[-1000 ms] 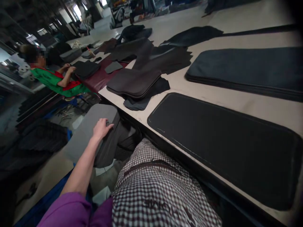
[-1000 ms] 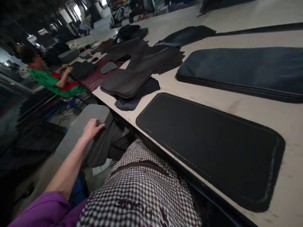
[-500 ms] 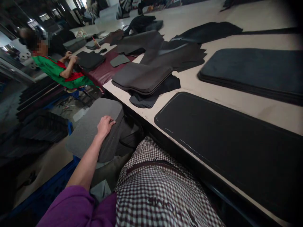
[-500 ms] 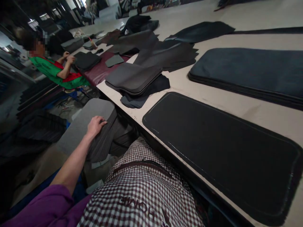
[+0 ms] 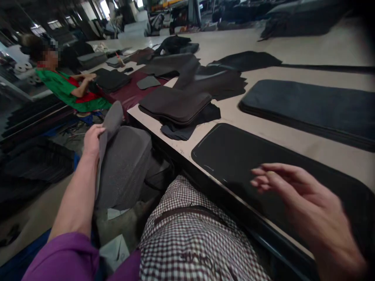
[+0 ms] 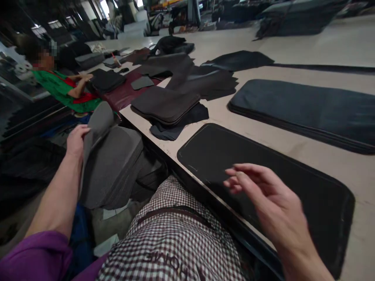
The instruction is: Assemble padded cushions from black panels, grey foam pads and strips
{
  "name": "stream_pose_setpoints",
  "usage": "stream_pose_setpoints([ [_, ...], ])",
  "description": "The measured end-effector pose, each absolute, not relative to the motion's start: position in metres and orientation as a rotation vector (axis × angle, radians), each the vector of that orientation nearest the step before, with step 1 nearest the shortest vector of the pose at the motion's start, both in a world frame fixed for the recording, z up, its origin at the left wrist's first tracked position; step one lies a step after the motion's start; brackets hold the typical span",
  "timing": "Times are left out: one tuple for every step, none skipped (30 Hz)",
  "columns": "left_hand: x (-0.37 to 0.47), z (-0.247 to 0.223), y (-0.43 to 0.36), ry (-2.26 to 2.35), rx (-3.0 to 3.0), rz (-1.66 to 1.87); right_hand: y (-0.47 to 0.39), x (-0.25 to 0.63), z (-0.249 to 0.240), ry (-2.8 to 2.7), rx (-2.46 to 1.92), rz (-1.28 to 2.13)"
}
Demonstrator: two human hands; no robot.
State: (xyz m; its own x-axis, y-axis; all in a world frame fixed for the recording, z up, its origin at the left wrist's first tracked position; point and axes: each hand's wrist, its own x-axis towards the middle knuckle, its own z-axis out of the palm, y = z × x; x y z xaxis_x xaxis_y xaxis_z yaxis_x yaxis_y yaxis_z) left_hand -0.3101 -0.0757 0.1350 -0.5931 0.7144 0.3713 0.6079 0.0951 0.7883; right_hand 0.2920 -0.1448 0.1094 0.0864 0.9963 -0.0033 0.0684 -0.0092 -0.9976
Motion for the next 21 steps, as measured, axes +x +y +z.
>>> stream_pose_setpoints([
  [-0.300,0.148,-0.072,2.127,1.396,1.599,-0.137,0.280,0.111,-1.218,-1.247,1.230],
  [-0.284,0.159,-0.069,2.026,1.454,1.625,-0.128,0.267,0.113,-1.228,-1.166,1.365],
  [-0.264,0.167,-0.067,1.906,1.557,1.614,-0.119,0.254,0.116,-1.216,-1.076,1.497],
  [-0.240,0.173,-0.066,1.775,1.686,1.553,-0.110,0.242,0.119,-1.189,-0.992,1.608],
  [-0.214,0.176,-0.065,1.637,1.817,1.487,-0.100,0.233,0.123,-1.161,-0.922,1.697],
  [-0.187,0.176,-0.066,1.498,1.982,1.333,-0.092,0.225,0.126,-1.130,-0.867,1.762],
  [-0.161,0.174,-0.067,1.352,2.151,1.134,-0.085,0.219,0.130,-1.099,-0.826,1.810],
  [-0.136,0.168,-0.068,1.199,2.309,0.923,-0.079,0.215,0.133,-1.072,-0.800,1.845],
  [-0.114,0.161,-0.069,1.060,2.443,0.768,-0.074,0.213,0.135,-1.054,-0.795,1.866],
  [-0.095,0.151,-0.071,0.932,2.552,0.650,-0.070,0.211,0.135,-1.048,-0.812,1.867],
  [-0.080,0.140,-0.072,0.820,2.634,0.570,-0.067,0.210,0.134,-1.054,-0.865,1.847],
  [-0.069,0.130,-0.072,0.736,2.691,0.521,-0.064,0.208,0.132,-1.067,-0.949,1.797],
  [-0.062,0.120,-0.073,0.672,2.725,0.499,-0.062,0.207,0.128,-1.083,-1.051,1.714],
  [-0.058,0.111,-0.074,0.630,2.733,0.496,-0.060,0.206,0.122,-1.096,-1.157,1.611],
  [-0.059,0.105,-0.075,0.611,2.717,0.506,-0.058,0.205,0.116,-1.104,-1.249,1.501],
  [-0.063,0.099,-0.076,0.622,2.680,0.532,-0.057,0.204,0.109,-1.112,-1.315,1.402],
  [-0.071,0.095,-0.077,0.675,2.623,0.575,-0.056,0.203,0.103,-1.125,-1.353,1.318],
  [-0.082,0.092,-0.079,0.781,2.546,0.636,-0.056,0.203,0.098,-1.143,-1.367,1.257],
  [-0.095,0.088,-0.081,0.946,2.447,0.711,-0.056,0.203,0.095,-1.165,-1.373,1.217],
  [-0.110,0.083,-0.085,1.168,2.319,0.801,-0.056,0.203,0.093,-1.181,-1.368,1.186],
  [-0.125,0.076,-0.090,1.426,2.159,0.895,-0.057,0.203,0.092,-1.195,-1.357,1.166],
])
